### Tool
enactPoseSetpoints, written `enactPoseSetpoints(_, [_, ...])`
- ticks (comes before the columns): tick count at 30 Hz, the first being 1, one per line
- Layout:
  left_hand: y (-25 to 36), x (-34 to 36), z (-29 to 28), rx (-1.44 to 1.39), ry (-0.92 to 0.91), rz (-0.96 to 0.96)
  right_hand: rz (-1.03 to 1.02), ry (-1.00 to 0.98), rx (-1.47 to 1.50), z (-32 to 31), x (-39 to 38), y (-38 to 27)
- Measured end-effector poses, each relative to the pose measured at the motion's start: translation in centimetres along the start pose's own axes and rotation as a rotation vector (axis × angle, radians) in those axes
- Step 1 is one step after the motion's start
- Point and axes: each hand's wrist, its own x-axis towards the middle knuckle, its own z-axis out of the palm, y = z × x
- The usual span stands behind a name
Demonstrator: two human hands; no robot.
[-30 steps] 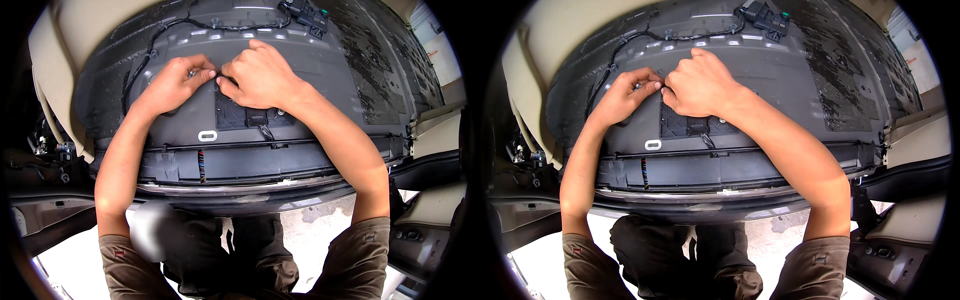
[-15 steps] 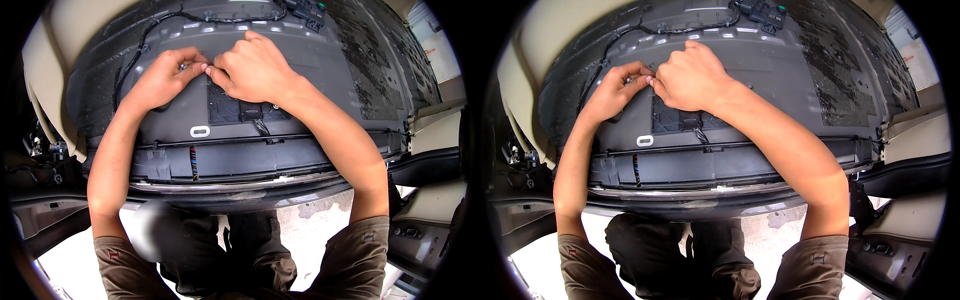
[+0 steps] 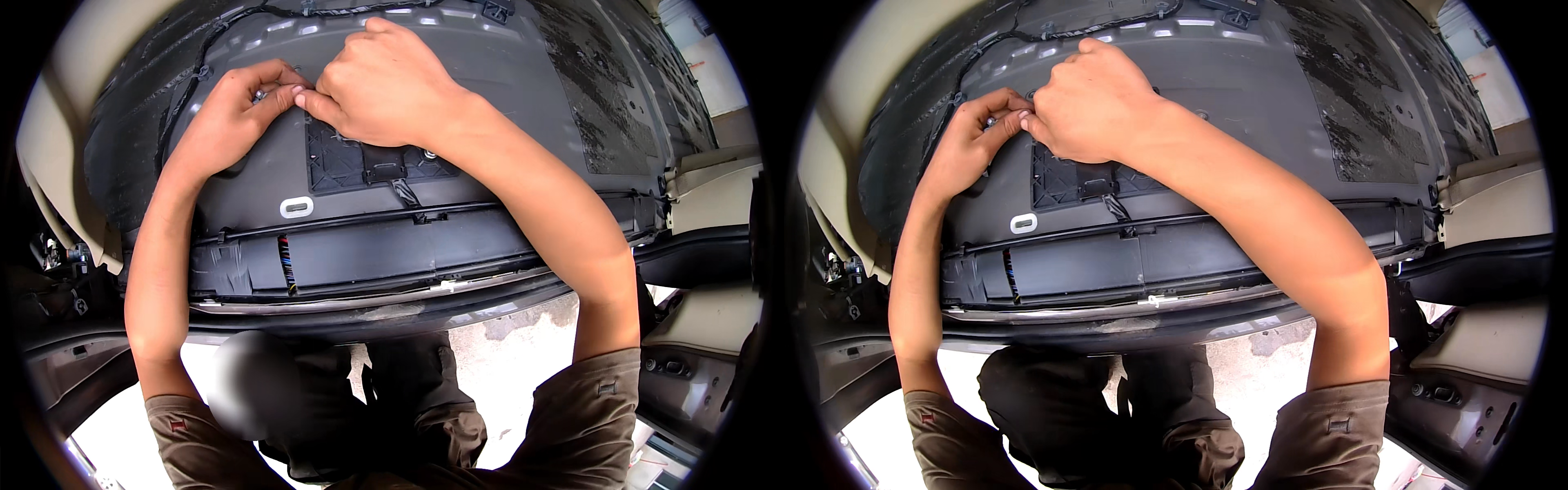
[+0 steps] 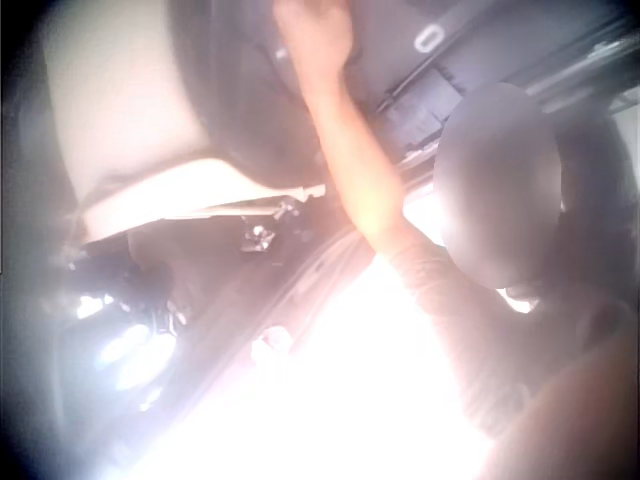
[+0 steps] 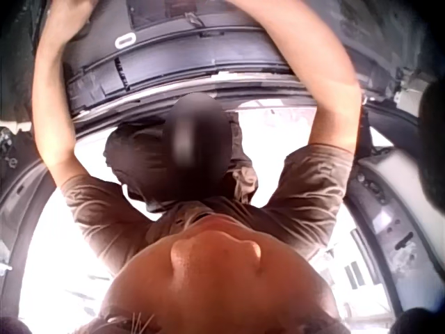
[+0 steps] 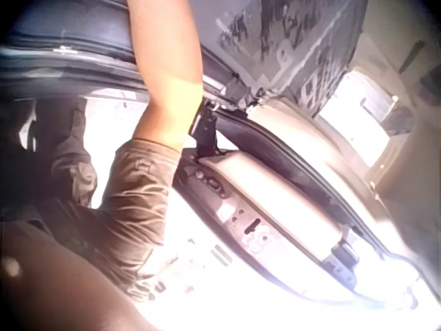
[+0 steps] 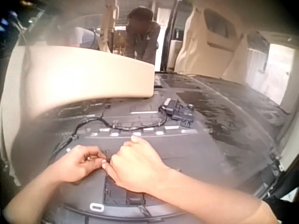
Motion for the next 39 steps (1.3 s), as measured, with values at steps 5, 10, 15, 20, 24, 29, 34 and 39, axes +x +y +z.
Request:
enactPoseSetpoints(5, [0.3,0.1,0.2,-0.02,0.036,-0.007,-0.067,0.248,0.071,0.8,-0.8,0.6])
enactPoseSetpoints(10, [0.9,0.2,0.2,-0.006,0.029,-0.04,-0.105,0.285,0.013,1.3,-1.2,0.2])
enactPoseSetpoints(15, [0.6,0.3,0.4,-0.039,0.042,-0.045,-0.059,0.181,-0.049,0.9,-0.9,0.0])
enactPoseSetpoints(20, [0.2,0.0,0.2,0.001,0.048,-0.021,-0.059,0.299,-0.032,1.3,-0.9,-0.2])
enactPoseSetpoints(24, [0.1,0.0,0.3,0.019,0.05,0.03,-0.105,0.229,-0.035,0.6,-0.9,-0.3])
enactPoseSetpoints(29, [-0.1,-0.1,0.2,0.012,0.022,0.054,-0.053,0.184,-0.044,0.8,-0.6,-0.1])
enactPoseSetpoints(34, [-0.5,-0.5,0.1,0.057,0.054,0.083,-0.066,0.288,0.026,0.8,-0.4,0.2])
enactPoseSetpoints(39, [-1.1,-0.2,0.5,0.065,0.099,0.134,-0.074,0.18,0.111,-0.9,-0.4,1.3])
